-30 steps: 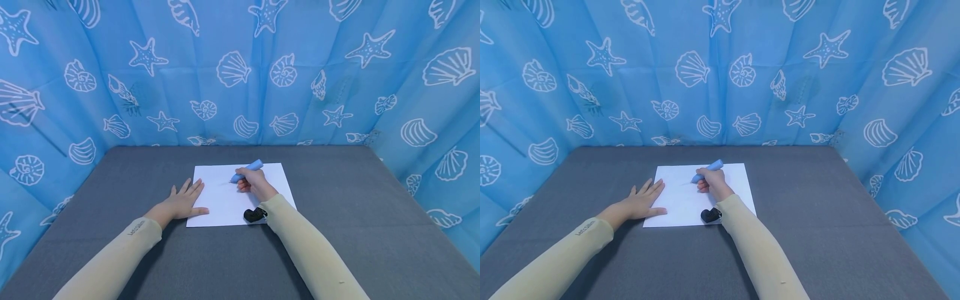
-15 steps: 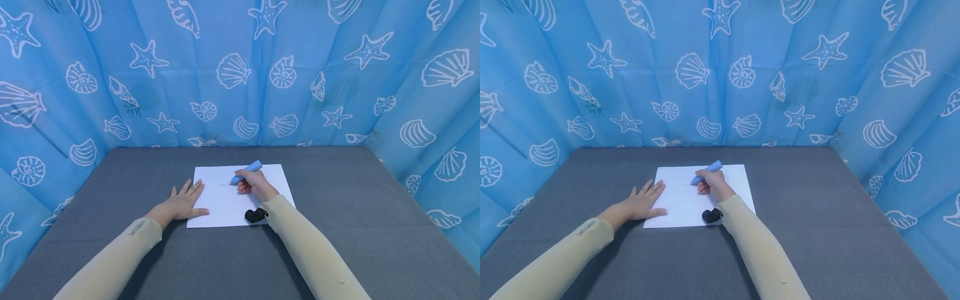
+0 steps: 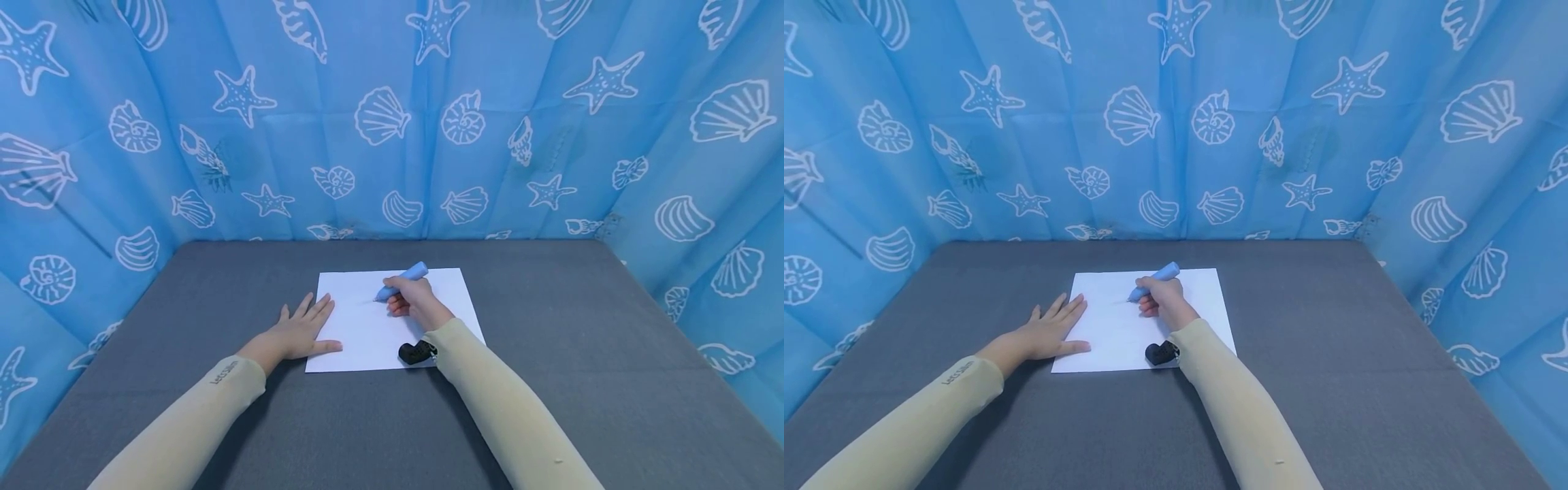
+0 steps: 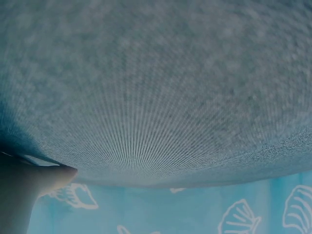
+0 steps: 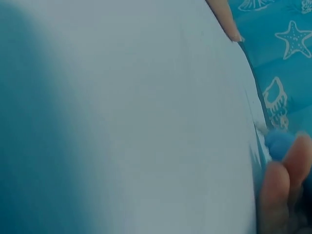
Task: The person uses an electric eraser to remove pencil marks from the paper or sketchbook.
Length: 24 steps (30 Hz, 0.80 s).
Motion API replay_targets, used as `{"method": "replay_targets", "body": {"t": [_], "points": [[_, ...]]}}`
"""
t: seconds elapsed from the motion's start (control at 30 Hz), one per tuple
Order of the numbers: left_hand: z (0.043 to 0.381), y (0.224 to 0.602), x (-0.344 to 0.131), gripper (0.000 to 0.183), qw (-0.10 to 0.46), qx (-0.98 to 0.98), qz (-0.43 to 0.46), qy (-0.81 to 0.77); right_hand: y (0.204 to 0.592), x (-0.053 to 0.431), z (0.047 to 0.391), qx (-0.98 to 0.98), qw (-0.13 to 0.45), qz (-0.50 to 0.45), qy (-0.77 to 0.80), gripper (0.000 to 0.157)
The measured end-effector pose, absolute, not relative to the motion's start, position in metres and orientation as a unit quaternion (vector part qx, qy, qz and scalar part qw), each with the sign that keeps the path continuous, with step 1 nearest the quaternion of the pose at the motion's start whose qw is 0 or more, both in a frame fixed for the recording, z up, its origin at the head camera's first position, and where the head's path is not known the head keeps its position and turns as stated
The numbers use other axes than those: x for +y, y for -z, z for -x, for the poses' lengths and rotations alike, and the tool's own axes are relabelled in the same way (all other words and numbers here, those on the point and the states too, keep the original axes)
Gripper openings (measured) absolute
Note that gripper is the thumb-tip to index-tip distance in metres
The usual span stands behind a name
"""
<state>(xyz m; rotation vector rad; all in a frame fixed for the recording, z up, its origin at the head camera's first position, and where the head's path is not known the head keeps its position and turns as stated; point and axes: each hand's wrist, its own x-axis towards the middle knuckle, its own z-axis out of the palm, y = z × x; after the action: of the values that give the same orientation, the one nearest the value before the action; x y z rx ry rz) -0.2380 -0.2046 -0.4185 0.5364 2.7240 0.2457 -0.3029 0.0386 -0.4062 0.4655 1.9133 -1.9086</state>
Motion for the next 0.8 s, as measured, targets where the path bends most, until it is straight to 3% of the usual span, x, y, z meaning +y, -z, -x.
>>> {"method": "replay_targets", "body": {"t": [0.27, 0.53, 0.8], "points": [[0.2378, 0.4199, -0.207, 0.104, 0.177, 0.962, -0.191, -0.083, 0.4071, 0.0429, 0.3055, 0.662, 0.228, -0.157, 0.696, 0.038], [0.2413, 0.4241, -0.2076, 0.105, 0.18, 0.963, -0.184, -0.077, 0.4024, 0.0455, 0.3087, 0.622, 0.27, -0.163, 0.717, 0.022], [0.2391, 0.4209, -0.2064, 0.106, 0.179, 0.962, -0.188, -0.084, 0.4049, 0.0456, 0.3102, 0.634, 0.238, -0.177, 0.715, 0.021]]}}
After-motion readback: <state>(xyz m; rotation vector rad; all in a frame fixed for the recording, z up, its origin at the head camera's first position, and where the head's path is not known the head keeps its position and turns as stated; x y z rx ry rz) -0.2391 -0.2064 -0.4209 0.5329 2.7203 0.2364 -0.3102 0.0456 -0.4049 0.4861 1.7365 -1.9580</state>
